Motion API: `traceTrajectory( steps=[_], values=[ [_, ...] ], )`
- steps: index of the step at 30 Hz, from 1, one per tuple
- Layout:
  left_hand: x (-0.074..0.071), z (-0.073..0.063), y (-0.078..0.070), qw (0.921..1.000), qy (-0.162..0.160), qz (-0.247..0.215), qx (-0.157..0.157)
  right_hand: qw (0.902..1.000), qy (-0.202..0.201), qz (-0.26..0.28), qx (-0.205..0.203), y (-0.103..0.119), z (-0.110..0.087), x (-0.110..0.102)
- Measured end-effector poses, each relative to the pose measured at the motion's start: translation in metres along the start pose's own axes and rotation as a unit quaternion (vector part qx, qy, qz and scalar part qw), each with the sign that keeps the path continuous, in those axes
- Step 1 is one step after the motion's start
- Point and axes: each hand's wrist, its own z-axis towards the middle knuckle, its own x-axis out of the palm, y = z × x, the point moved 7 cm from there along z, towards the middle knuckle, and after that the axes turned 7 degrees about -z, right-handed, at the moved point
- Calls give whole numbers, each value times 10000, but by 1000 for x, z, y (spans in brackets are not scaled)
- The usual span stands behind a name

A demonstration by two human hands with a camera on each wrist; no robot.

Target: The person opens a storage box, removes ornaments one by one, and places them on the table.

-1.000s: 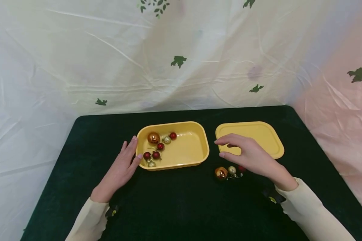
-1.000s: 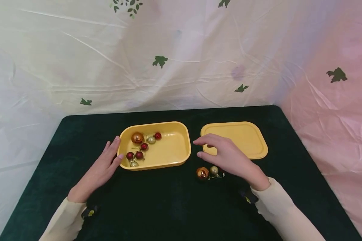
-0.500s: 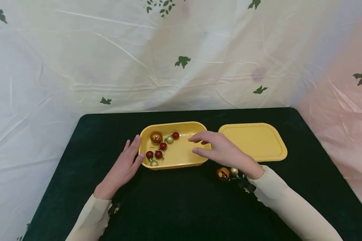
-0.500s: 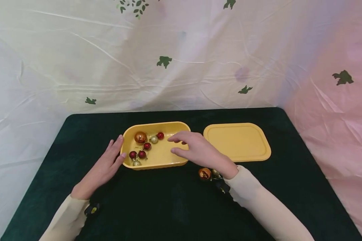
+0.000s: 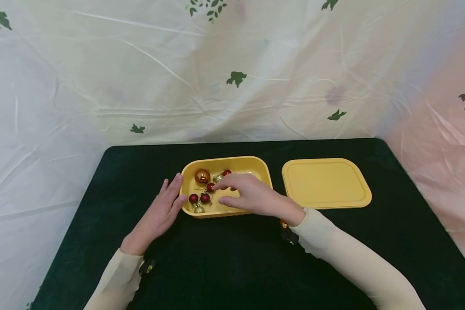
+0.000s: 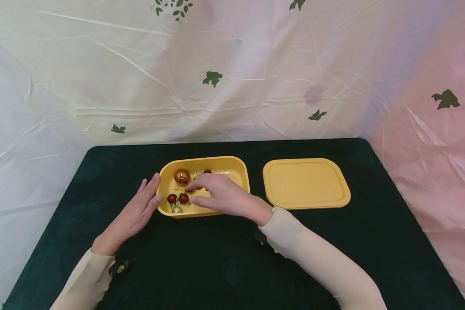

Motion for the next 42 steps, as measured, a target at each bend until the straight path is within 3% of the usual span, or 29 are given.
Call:
traceTrajectory(
  steps=[7,17,29,42],
  values=[
    [-3,-1,0,10000,-22,-56,58,9994,254,93,-229,3,22,17],
    [-4,-1,1,9999,-44,95,-70,9966,808,107,135,-1,45,49],
    [-4,1,0,9997,-11,174,-195,9926,1058,417,427,-4,59,66],
    [-5,1,0,9995,-17,203,-235,9905,1239,137,578,-7,68,81]
  ],
)
